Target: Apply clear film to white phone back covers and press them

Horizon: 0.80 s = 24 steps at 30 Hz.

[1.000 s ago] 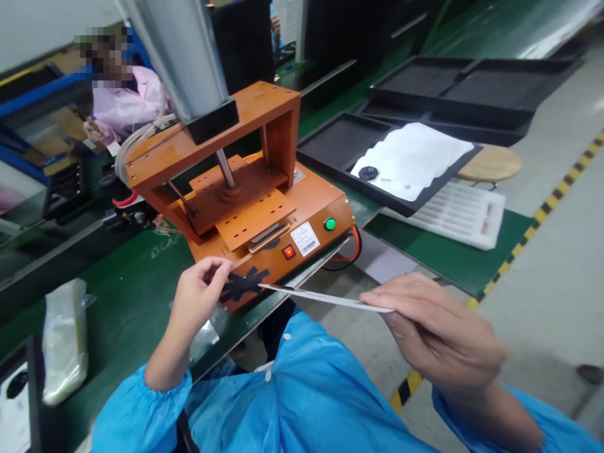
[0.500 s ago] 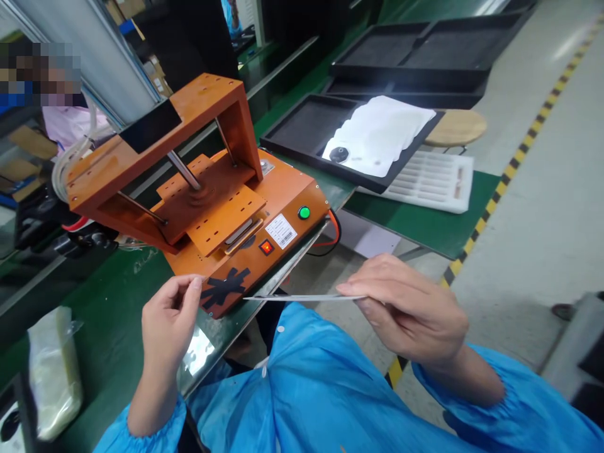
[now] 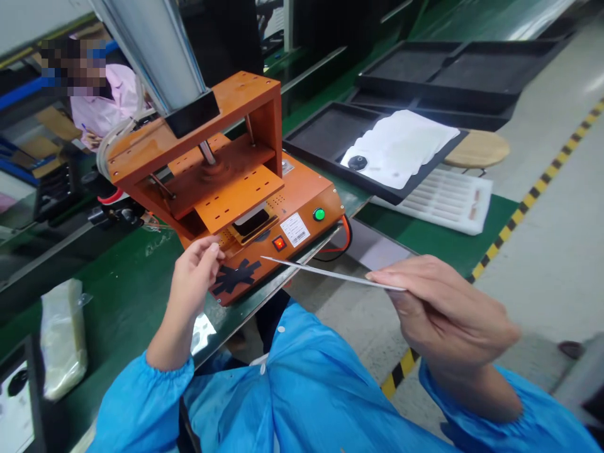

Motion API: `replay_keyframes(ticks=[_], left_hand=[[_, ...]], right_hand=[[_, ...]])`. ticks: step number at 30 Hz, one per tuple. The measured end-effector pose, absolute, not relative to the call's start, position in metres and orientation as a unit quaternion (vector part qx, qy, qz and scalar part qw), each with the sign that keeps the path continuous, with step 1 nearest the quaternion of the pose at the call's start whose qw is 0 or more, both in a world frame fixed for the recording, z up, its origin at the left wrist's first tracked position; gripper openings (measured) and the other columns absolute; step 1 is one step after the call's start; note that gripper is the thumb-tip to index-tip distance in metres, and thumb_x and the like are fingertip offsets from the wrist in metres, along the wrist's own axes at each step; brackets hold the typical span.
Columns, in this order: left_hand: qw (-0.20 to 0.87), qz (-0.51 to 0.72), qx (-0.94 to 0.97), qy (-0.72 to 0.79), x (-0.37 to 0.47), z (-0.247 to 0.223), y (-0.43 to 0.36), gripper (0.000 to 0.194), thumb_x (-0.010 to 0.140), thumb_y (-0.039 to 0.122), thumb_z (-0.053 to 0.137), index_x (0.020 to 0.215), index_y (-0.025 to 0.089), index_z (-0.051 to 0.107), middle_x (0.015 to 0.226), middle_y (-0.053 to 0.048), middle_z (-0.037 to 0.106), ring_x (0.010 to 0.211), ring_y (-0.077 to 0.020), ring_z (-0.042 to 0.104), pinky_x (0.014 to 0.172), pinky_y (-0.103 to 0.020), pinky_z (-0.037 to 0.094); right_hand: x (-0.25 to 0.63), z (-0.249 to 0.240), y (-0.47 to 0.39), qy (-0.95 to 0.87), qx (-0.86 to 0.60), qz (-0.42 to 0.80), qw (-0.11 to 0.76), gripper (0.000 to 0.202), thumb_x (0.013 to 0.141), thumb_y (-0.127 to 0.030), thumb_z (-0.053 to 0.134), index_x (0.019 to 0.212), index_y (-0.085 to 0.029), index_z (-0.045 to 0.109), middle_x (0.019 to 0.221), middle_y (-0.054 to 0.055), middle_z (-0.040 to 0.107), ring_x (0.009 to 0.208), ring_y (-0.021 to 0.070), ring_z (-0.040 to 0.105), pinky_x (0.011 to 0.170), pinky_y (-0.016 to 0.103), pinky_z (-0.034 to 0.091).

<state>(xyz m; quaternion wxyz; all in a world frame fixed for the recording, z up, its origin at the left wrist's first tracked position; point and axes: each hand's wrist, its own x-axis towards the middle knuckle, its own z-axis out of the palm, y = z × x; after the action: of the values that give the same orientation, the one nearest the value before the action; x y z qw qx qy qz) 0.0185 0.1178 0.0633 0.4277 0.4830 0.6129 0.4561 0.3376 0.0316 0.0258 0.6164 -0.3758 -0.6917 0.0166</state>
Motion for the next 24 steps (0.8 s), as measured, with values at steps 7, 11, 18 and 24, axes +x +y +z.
replay_keyframes(ticks=[7, 11, 18, 24], left_hand=[[0.538, 0.545, 0.372, 0.525, 0.045, 0.070, 0.161, 0.039, 0.059, 0.032, 0.084, 0.090, 0.017, 0.066, 0.090, -0.003, 0.069, 0.055, -0.0051, 0.051, 0.040, -0.014, 0.012], [0.524, 0.590, 0.352, 0.503, 0.056, 0.070, 0.174, 0.032, 0.060, 0.031, 0.080, 0.080, 0.020, 0.058, 0.077, 0.003, 0.058, 0.052, -0.0038, 0.045, 0.041, -0.015, 0.011], [0.504, 0.615, 0.382, 0.471, 0.066, 0.078, 0.191, 0.025, 0.059, 0.020, 0.067, 0.081, 0.021, 0.056, 0.065, 0.006, 0.053, 0.049, -0.0059, 0.046, 0.043, -0.016, 0.011], [0.489, 0.631, 0.352, 0.489, 0.058, 0.066, 0.229, 0.016, 0.065, 0.015, 0.062, 0.075, 0.021, 0.051, 0.062, 0.003, 0.051, 0.048, -0.0060, 0.043, 0.043, -0.016, 0.017]], right_hand=[[0.342, 0.016, 0.030, -0.659, -0.420, -0.069, 0.620, 0.046, 0.090, -0.001, 0.075, 0.125, -0.030, 0.082, 0.096, 0.003, 0.082, 0.078, 0.0248, 0.076, 0.066, 0.044, 0.059], [0.349, 0.005, 0.037, -0.634, -0.425, -0.106, 0.638, 0.050, 0.088, -0.006, 0.078, 0.127, -0.038, 0.082, 0.095, 0.002, 0.084, 0.073, 0.0295, 0.077, 0.060, 0.047, 0.058], [0.351, 0.000, 0.056, -0.655, -0.388, -0.179, 0.623, 0.052, 0.088, -0.007, 0.077, 0.133, -0.033, 0.080, 0.101, 0.000, 0.085, 0.073, 0.0259, 0.077, 0.063, 0.044, 0.060], [0.339, -0.010, 0.100, -0.736, -0.344, -0.265, 0.519, 0.039, 0.095, -0.016, 0.073, 0.129, -0.034, 0.077, 0.100, 0.001, 0.085, 0.084, 0.0251, 0.079, 0.070, 0.041, 0.054]])
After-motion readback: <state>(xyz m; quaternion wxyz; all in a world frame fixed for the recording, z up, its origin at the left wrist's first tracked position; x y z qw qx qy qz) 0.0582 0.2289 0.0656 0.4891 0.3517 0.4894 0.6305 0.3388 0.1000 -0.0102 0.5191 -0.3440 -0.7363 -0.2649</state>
